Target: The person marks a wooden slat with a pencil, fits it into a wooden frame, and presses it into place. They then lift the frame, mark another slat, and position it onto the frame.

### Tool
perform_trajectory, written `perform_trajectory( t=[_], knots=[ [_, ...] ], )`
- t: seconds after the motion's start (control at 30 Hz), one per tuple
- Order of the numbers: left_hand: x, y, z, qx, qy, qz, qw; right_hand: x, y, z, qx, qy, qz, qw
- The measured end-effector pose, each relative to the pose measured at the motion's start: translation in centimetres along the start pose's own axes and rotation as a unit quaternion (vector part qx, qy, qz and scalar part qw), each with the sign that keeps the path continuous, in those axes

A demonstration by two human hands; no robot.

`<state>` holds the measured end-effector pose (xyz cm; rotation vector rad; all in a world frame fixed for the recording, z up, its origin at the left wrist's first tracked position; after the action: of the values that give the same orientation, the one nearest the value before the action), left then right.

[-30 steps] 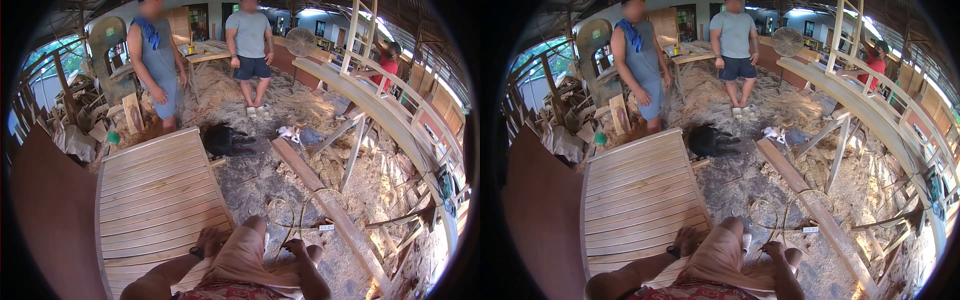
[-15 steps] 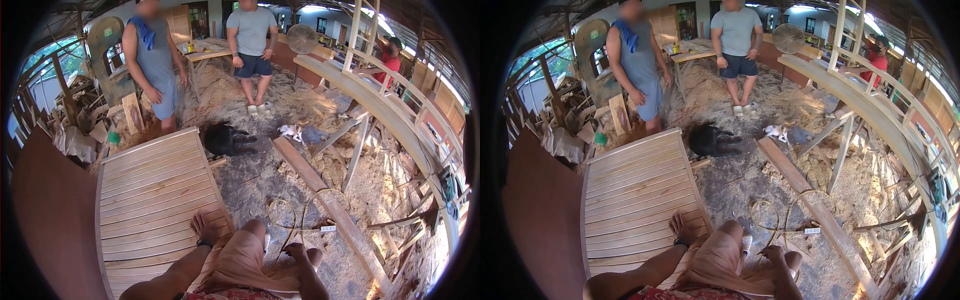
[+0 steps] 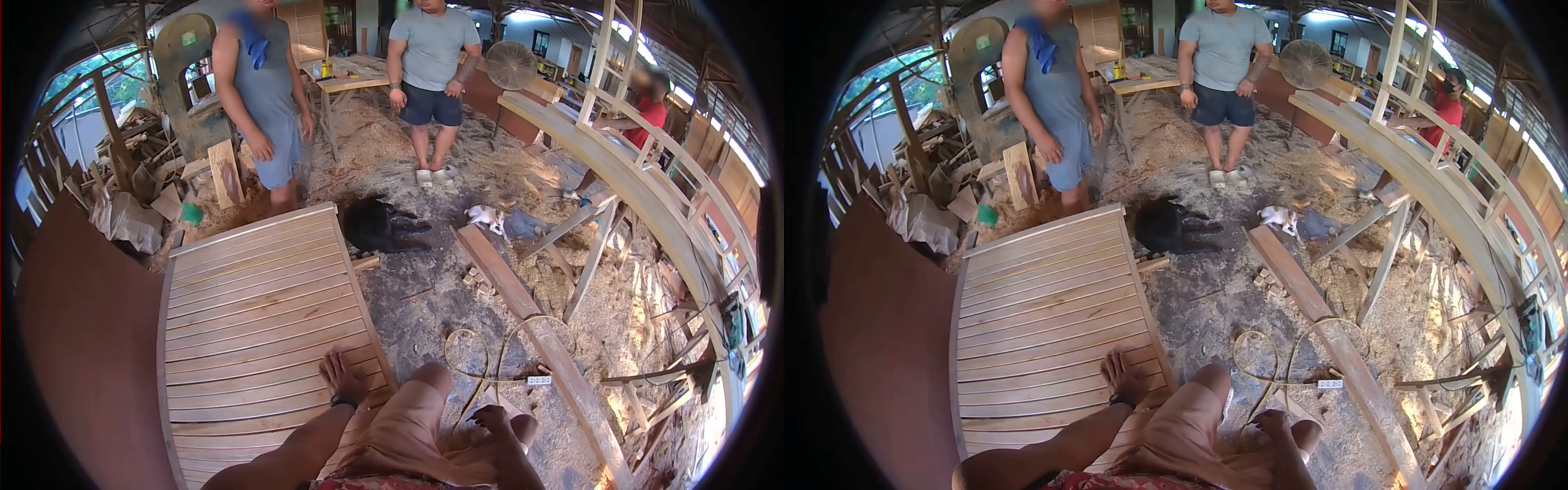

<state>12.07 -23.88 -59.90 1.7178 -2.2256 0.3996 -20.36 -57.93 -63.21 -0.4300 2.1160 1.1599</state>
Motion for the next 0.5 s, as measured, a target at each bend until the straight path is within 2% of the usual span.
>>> perform_trajectory(
  t=[0.07, 0.17, 0.2, 0.23, 0.27, 0.3, 0.33, 0.37, 0.4, 0.43, 0.47, 0.5],
  knots=[
    [-0.1, 0.0, 0.2, -0.001, 0.010, 0.000, 1.000, 0.3, 0.8, -0.5, 0.002, 0.003, 0.000, 1.000],
    [0.2, -0.2, -0.2, 0.004, 0.021, -0.001, 1.000, -1.4, 3.6, -3.6, 0.128, 0.065, -0.081, 0.986],
    [0.1, 0.0, -0.3, 0.002, 0.022, -0.002, 1.000, -1.5, 4.7, -5.3, 0.201, 0.044, -0.128, 0.970],
    [0.1, 0.1, -0.5, 0.001, 0.021, -0.004, 1.000, 2.2, 3.0, -7.3, 0.257, -0.034, -0.132, 0.957],
    [0.1, 0.0, -0.5, 0.000, 0.024, -0.005, 1.000, 2.4, 5.6, -9.6, 0.285, -0.087, -0.172, 0.939],
    [0.2, 0.2, -0.6, -0.003, 0.026, -0.005, 1.000, 4.5, 7.1, -11.6, 0.327, -0.149, -0.242, 0.901],
    [0.3, 0.4, -0.5, -0.008, 0.025, 0.000, 1.000, 4.4, 10.9, -13.7, 0.467, 0.112, -0.332, 0.812],
    [0.1, 0.2, -0.3, -0.019, 0.011, -0.010, 1.000, 7.5, 13.1, -14.8, 0.485, -0.072, -0.146, 0.859],
    [0.0, -0.1, -0.2, -0.028, -0.002, -0.021, 0.999, 13.2, 13.7, -16.4, 0.541, -0.072, -0.154, 0.824],
    [0.0, 0.1, 0.0, -0.031, 0.001, -0.017, 0.999, 16.2, 16.7, -16.7, 0.533, -0.202, -0.076, 0.818],
    [0.2, -0.2, -0.3, -0.030, -0.003, -0.014, 0.999, 27.9, 15.2, -18.0, 0.584, -0.211, -0.191, 0.760],
    [0.3, -0.1, -0.4, -0.031, -0.007, -0.013, 0.999, 28.8, 18.4, -16.8, 0.595, -0.188, -0.056, 0.779]
  ],
)
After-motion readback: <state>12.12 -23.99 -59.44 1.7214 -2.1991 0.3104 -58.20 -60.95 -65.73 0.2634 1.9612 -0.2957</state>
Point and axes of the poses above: each hand's wrist, its own y-axis away from the middle knuckle, its own z-axis out of the palm, x = y × z, the point moved 5 cm from there along -y, towards the middle knuckle, and after that the axes turned 1 degree about y, right-handed, at the moved point
